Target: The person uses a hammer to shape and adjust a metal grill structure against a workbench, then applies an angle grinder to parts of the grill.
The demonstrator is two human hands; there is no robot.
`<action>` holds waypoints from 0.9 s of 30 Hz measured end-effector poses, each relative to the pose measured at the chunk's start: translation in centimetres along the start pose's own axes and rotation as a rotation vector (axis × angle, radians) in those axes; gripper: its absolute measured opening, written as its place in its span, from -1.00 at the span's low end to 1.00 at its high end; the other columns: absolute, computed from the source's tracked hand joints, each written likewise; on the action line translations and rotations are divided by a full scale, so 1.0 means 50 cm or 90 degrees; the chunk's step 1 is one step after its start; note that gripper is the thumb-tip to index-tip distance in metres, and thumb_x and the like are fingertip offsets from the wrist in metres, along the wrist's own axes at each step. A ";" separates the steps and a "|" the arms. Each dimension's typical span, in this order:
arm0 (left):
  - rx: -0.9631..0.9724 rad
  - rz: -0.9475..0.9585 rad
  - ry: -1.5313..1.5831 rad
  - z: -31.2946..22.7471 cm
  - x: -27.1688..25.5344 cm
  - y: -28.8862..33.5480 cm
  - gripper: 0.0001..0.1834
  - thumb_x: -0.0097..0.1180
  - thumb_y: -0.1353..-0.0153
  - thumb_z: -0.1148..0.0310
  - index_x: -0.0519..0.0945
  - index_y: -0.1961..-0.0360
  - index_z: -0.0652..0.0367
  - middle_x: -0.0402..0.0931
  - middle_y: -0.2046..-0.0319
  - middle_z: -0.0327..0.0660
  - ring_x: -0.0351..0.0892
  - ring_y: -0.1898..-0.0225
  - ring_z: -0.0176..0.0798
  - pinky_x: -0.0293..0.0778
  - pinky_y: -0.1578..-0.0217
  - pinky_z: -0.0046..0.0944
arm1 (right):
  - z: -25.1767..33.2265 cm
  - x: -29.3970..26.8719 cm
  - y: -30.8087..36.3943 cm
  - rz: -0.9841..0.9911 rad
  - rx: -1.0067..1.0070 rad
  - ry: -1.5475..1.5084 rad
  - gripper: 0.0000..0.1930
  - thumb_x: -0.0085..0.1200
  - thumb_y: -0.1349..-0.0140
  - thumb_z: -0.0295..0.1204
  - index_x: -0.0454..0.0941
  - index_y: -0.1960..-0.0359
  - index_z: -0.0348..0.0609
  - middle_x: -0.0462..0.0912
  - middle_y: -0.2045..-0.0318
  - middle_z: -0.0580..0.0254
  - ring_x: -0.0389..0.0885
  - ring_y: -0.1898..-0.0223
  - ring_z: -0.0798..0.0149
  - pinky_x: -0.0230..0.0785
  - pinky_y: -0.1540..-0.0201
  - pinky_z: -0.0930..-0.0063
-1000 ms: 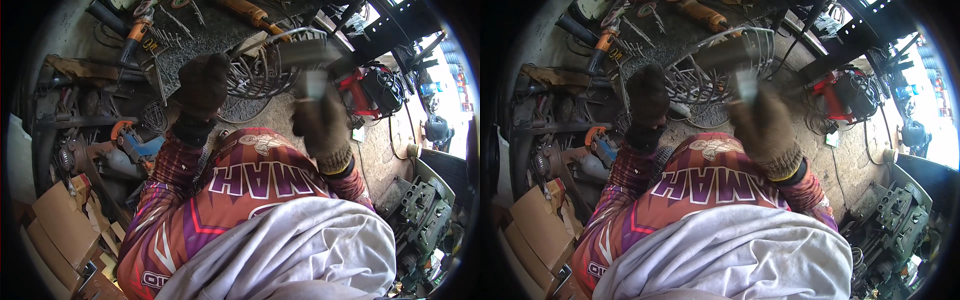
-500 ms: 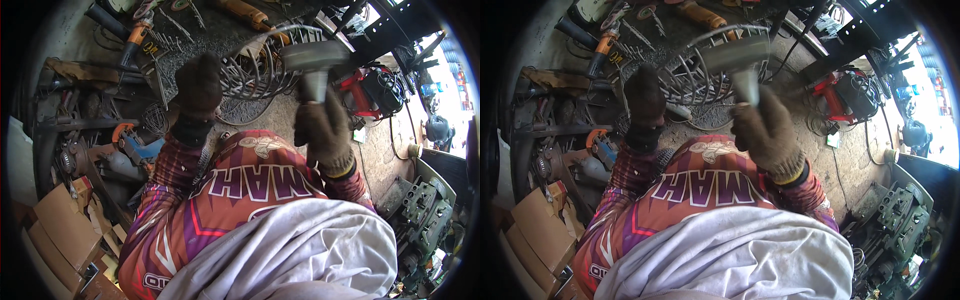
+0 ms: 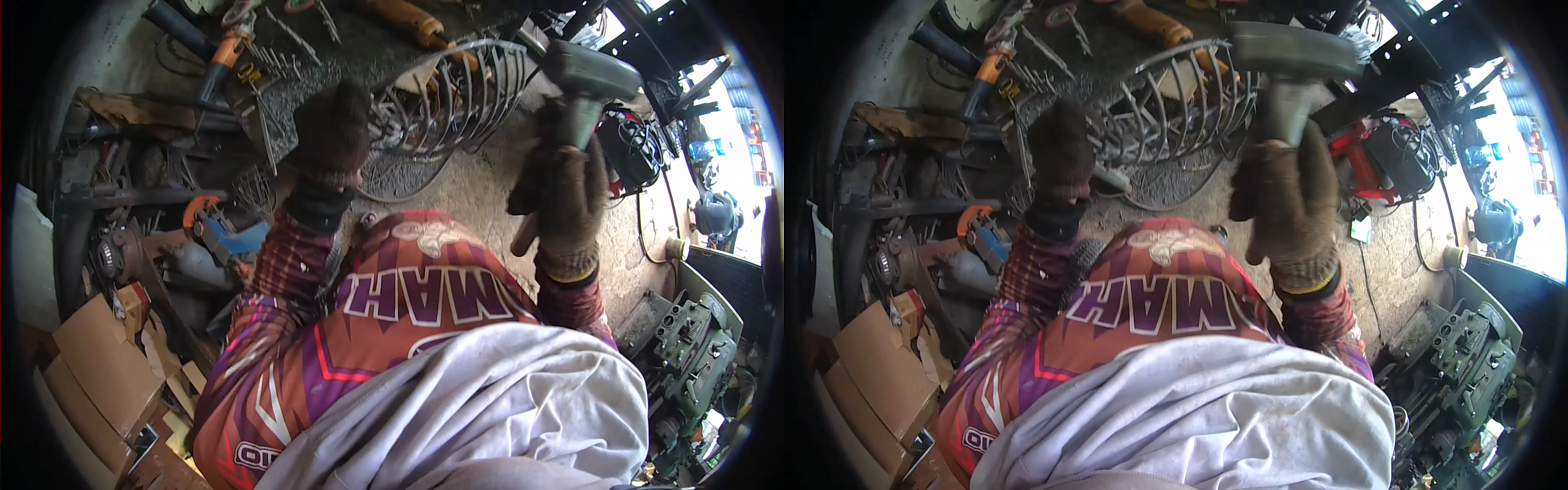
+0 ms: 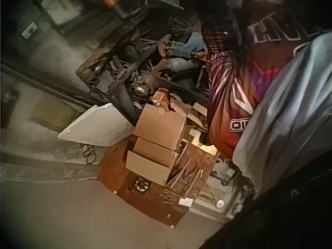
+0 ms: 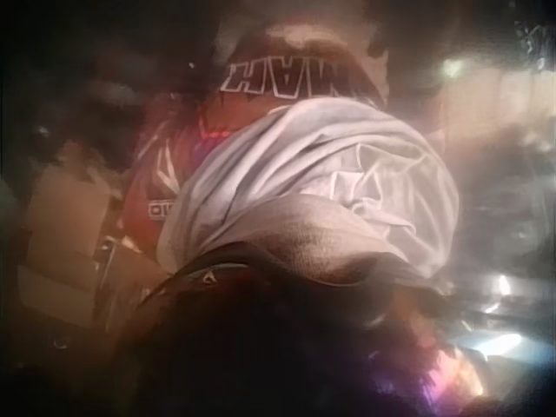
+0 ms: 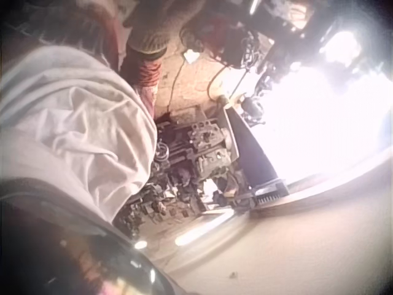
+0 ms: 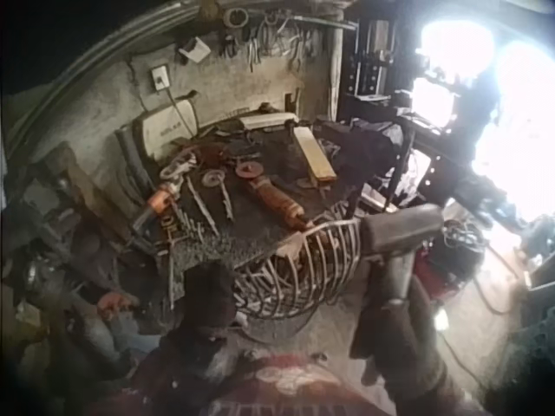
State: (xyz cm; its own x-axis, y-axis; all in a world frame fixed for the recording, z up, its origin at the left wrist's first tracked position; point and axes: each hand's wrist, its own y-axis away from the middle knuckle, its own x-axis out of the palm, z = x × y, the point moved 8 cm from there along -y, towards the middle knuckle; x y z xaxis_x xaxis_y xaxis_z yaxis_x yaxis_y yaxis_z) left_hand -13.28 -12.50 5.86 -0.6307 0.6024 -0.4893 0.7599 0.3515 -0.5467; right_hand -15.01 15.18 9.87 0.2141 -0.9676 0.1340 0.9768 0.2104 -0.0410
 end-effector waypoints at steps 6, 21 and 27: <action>0.116 -0.070 -0.075 -0.025 -0.007 0.008 -0.49 -0.09 -0.42 0.05 0.58 0.58 0.16 0.49 0.66 -0.03 0.54 0.55 0.13 0.36 0.52 0.01 | -0.004 0.003 0.016 -0.034 -0.101 -0.053 -0.65 -0.10 -0.47 -0.16 0.39 0.01 -0.23 0.51 0.55 0.30 0.45 0.66 0.48 0.28 0.64 0.59; -0.149 -0.091 0.016 0.002 0.003 0.044 -0.57 -0.03 -0.42 0.13 0.56 0.52 0.19 0.54 0.60 -0.20 0.53 0.54 -0.14 0.37 0.47 -0.15 | -0.136 -0.069 -0.018 -0.127 -0.009 -0.020 -0.68 0.08 -0.40 -0.24 0.43 0.05 -0.26 0.60 0.39 0.22 0.61 0.44 0.36 0.51 0.35 0.45; -0.140 -0.082 0.445 0.073 0.068 0.114 -0.68 0.00 -0.39 0.08 0.56 0.26 0.13 0.54 0.45 -0.27 0.55 0.39 -0.17 0.51 0.25 -0.20 | -0.283 -0.144 -0.011 -0.191 0.153 -0.125 -0.63 0.03 -0.39 -0.08 0.48 0.02 -0.11 0.60 0.10 0.23 0.60 0.05 0.27 0.56 0.20 0.30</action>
State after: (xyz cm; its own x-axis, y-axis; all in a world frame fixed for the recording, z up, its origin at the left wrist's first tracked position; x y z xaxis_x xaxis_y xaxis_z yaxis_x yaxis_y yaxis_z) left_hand -11.66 -11.08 -1.41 -0.5260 0.8361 0.1557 0.7466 0.5416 -0.3863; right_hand -17.25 20.07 -5.09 -0.1040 -0.9510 0.2910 0.9660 -0.0270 0.2570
